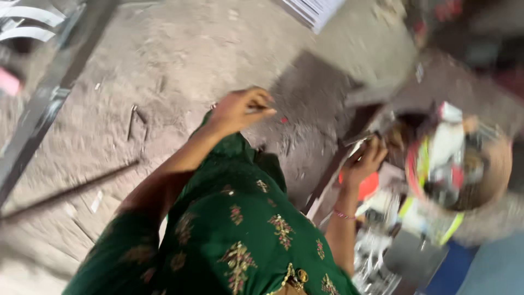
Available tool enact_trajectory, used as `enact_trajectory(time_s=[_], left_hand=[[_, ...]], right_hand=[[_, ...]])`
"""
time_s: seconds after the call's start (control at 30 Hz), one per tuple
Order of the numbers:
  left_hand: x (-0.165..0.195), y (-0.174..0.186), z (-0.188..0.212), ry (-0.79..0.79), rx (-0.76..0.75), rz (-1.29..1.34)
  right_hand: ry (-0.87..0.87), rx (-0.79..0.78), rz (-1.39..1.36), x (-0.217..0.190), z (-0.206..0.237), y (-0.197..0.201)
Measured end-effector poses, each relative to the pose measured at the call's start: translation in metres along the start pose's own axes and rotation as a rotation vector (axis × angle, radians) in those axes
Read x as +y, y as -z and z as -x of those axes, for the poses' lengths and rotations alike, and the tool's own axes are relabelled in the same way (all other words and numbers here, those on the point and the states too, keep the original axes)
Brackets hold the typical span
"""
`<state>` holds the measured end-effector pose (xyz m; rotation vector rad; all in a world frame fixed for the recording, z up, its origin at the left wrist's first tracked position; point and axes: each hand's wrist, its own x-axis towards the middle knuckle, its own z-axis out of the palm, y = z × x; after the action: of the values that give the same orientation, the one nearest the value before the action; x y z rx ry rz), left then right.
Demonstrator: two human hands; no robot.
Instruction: The person walks around a workshop area and picks up a decorative metal piece. They place the piece onto a metal gate frame and adjust its position to fit correctly.
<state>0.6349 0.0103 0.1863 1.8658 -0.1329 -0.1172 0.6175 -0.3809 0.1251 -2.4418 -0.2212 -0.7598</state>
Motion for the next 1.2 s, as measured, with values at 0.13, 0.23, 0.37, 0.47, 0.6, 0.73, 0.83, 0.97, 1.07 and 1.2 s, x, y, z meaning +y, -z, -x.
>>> enact_trajectory(time_s=[0.13,0.23,0.37,0.47,0.6,0.73,0.83,0.97,1.07,1.2], left_hand=[[-0.015,0.048,-0.005,-0.102,0.113,-0.261],[-0.032,0.084,0.003,-0.03,0.191,-0.245],[-0.064,0.158,0.004,0.085,0.337,-0.233],[-0.087,0.206,0.017,0.258,0.552,-0.05],[-0.102,0.262,0.027,0.162,0.813,-0.081],[-0.1,0.31,0.033,0.01,1.013,-0.13],[-0.099,0.342,0.023,0.056,1.08,-0.171],[-0.101,0.364,0.006,0.052,1.183,-0.084],[-0.106,0.386,-0.016,0.026,1.129,-0.258],[-0.115,0.429,-0.062,-0.011,1.177,-0.268]], right_hand=[[0.141,-0.235,-0.098,-0.102,-0.043,-0.113],[0.171,-0.444,-0.271,-0.18,-0.073,-0.181],[0.309,-0.526,-0.428,-0.275,-0.118,-0.265],[0.373,-0.632,-0.511,-0.338,-0.135,-0.328],[0.523,-0.702,-0.593,-0.403,-0.148,-0.378],[0.549,-0.766,-0.752,-0.454,-0.153,-0.4],[0.422,-0.888,-0.806,-0.477,-0.164,-0.424],[0.075,-1.226,-1.036,-0.484,-0.177,-0.464],[-0.14,-1.443,-1.22,-0.481,-0.198,-0.495],[-0.16,-1.581,-1.192,-0.473,-0.234,-0.526]])
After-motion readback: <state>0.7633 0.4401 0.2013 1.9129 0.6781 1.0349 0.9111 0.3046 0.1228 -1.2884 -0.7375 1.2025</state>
